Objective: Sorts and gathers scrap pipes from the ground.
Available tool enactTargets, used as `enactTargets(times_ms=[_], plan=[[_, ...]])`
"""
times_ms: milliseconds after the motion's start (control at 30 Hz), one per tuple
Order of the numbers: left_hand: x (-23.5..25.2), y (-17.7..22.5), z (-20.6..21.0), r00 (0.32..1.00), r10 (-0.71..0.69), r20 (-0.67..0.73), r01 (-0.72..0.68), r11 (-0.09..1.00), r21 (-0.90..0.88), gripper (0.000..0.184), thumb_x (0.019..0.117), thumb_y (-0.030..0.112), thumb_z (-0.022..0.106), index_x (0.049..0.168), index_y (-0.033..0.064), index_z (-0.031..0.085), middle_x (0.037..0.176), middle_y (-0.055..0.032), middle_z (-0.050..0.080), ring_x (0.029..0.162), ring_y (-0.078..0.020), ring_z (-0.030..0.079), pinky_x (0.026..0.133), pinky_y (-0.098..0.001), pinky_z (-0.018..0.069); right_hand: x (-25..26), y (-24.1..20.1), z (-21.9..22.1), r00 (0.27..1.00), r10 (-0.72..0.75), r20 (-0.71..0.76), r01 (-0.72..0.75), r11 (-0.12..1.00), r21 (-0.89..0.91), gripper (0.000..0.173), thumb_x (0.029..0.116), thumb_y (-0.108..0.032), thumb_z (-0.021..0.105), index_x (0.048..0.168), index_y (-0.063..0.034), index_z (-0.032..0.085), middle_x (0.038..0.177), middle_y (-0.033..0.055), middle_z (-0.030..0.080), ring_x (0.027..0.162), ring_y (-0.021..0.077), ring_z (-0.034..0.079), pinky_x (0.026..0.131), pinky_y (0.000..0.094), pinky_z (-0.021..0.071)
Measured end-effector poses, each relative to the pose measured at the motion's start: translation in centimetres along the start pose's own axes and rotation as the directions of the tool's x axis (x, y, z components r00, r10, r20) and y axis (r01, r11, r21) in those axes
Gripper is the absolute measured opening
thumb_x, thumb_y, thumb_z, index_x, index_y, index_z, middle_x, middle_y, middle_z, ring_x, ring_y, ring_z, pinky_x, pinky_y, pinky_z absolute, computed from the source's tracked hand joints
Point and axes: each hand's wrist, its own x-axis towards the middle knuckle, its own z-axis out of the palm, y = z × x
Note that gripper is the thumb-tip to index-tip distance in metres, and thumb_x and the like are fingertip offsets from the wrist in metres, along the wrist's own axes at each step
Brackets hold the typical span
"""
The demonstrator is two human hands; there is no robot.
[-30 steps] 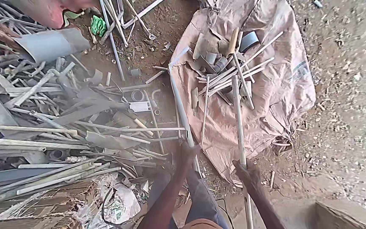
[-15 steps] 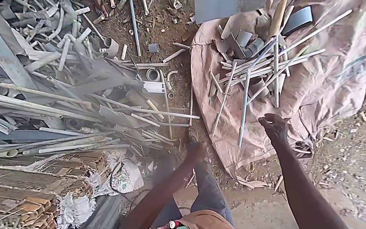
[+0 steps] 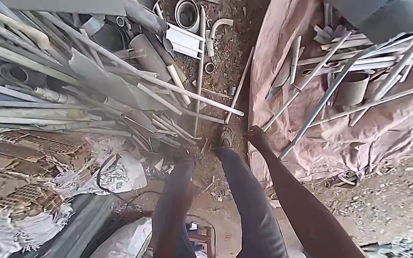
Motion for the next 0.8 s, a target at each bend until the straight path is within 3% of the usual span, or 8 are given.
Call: enactTargets(times_ms=[167,233,267,300,333,367,567,800], plan=[[4.5,1.0,-1.3,0.989,-0.113,0.093,0.121,0.989,-0.085,0.044,0.1108,0.021,0.046,0.148,-0.0028,0.049,0.145,-0.0275,0.054,0.138,-0.0387,0.05,0.117,-0.0493,0.0329,10.1,-3.0,3.6,0.999,-0.034,0.018,0.037,0.974,-0.224,0.049,0.0968,-0.026,0.067,0.138,-0.0007,0.056,0.126,0.0299,0.064,0.121,0.0493,0.06,0.098,0.0679,0.0442],[9.1,-3.5,0.3,0.997,0.07,0.02,-0.069,0.996,-0.058,0.041,0.1092,0.025,0.05,0.14,-0.0012,0.058,0.133,-0.0231,0.064,0.124,-0.0325,0.062,0.108,-0.0416,0.0453,13.3,-3.5,5.0,0.999,-0.045,0.018,0.049,0.965,-0.257,0.054,0.0954,-0.027,0.069,0.14,-0.0004,0.053,0.129,0.0285,0.064,0.122,0.0479,0.06,0.099,0.0681,0.044],[11.8,-6.6,1.6,0.94,0.32,-0.116,-0.325,0.945,-0.029,0.042,0.1082,0.029,0.052,0.13,-0.0052,0.063,0.119,-0.0242,0.069,0.109,-0.0303,0.068,0.096,-0.0346,0.0518,14.5,-3.9,5.6,0.999,-0.041,0.014,0.043,0.961,-0.274,0.057,0.0946,-0.028,0.071,0.139,0.0009,0.052,0.13,0.0296,0.062,0.124,0.0488,0.058,0.098,0.069,0.0434],[15.7,-9.3,3.8,0.687,0.602,-0.408,-0.637,0.768,0.061,0.044,0.1035,0.032,0.056,0.112,-0.0083,0.07,0.097,-0.0239,0.073,0.087,-0.0263,0.072,0.078,-0.0242,0.0563,15.7,-4.2,6.2,0.999,-0.032,0.006,0.033,0.953,-0.3,0.061,0.0933,-0.029,0.073,0.141,0.0014,0.049,0.133,0.0307,0.06,0.126,0.0495,0.056,0.098,0.0701,0.0424],[14.6,-5.3,0.7,0.908,0.381,-0.172,-0.394,0.918,-0.043,0.043,0.1056,0.028,0.055,0.131,-0.0057,0.063,0.126,-0.025,0.066,0.117,-0.0293,0.066,0.102,-0.0335,0.0502,16.9,-4.2,7.0,1.0,-0.017,-0.007,0.013,0.945,-0.327,0.068,0.0921,-0.03,0.074,0.144,0.0028,0.046,0.137,0.0322,0.056,0.129,0.0505,0.053,0.101,0.071,0.0398],[14.9,-1.2,-1.4,0.978,0.196,-0.067,-0.202,0.974,-0.099,0.043,0.1062,0.023,0.055,0.14,-0.0041,0.056,0.141,-0.0242,0.058,0.133,-0.03,0.055,0.114,-0.0391,0.0399,18.0,-4.1,7.8,1.0,0.003,-0.02,-0.01,0.933,-0.36,0.075,0.0906,-0.03,0.076,0.146,0.0051,0.042,0.14,0.0336,0.053,0.132,0.0511,0.051,0.104,0.0714,0.037],[26.6,10.7,-6.2,0.928,0.227,-0.296,-0.306,0.917,-0.256,0.047,0.1072,0.03,0.054,0.143,-0.0012,0.052,0.132,-0.0235,0.064,0.119,-0.0369,0.064,0.103,-0.0551,0.0485,23.1,-3.3,11.1,0.989,0.11,-0.101,-0.137,0.933,-0.331,0.095,0.0879,-0.029,0.078,0.156,0.0093,0.023,0.147,0.0342,0.048,0.138,0.049,0.047,0.11,0.0673,0.0347],[36.9,18.5,-7.6,0.913,0.085,-0.399,-0.225,0.921,-0.319,0.079,0.0926,0.058,0.068,0.139,-0.0036,0.054,0.133,-0.0247,0.061,0.126,-0.0366,0.059,0.106,-0.0547,0.0451,24.1,-3.0,13.8,0.963,0.057,-0.262,-0.16,0.906,-0.391,0.086,0.0886,-0.036,0.074,0.152,0.006,0.034,0.14,0.0296,0.057,0.135,0.0434,0.052,0.109,0.0654,0.0339]])
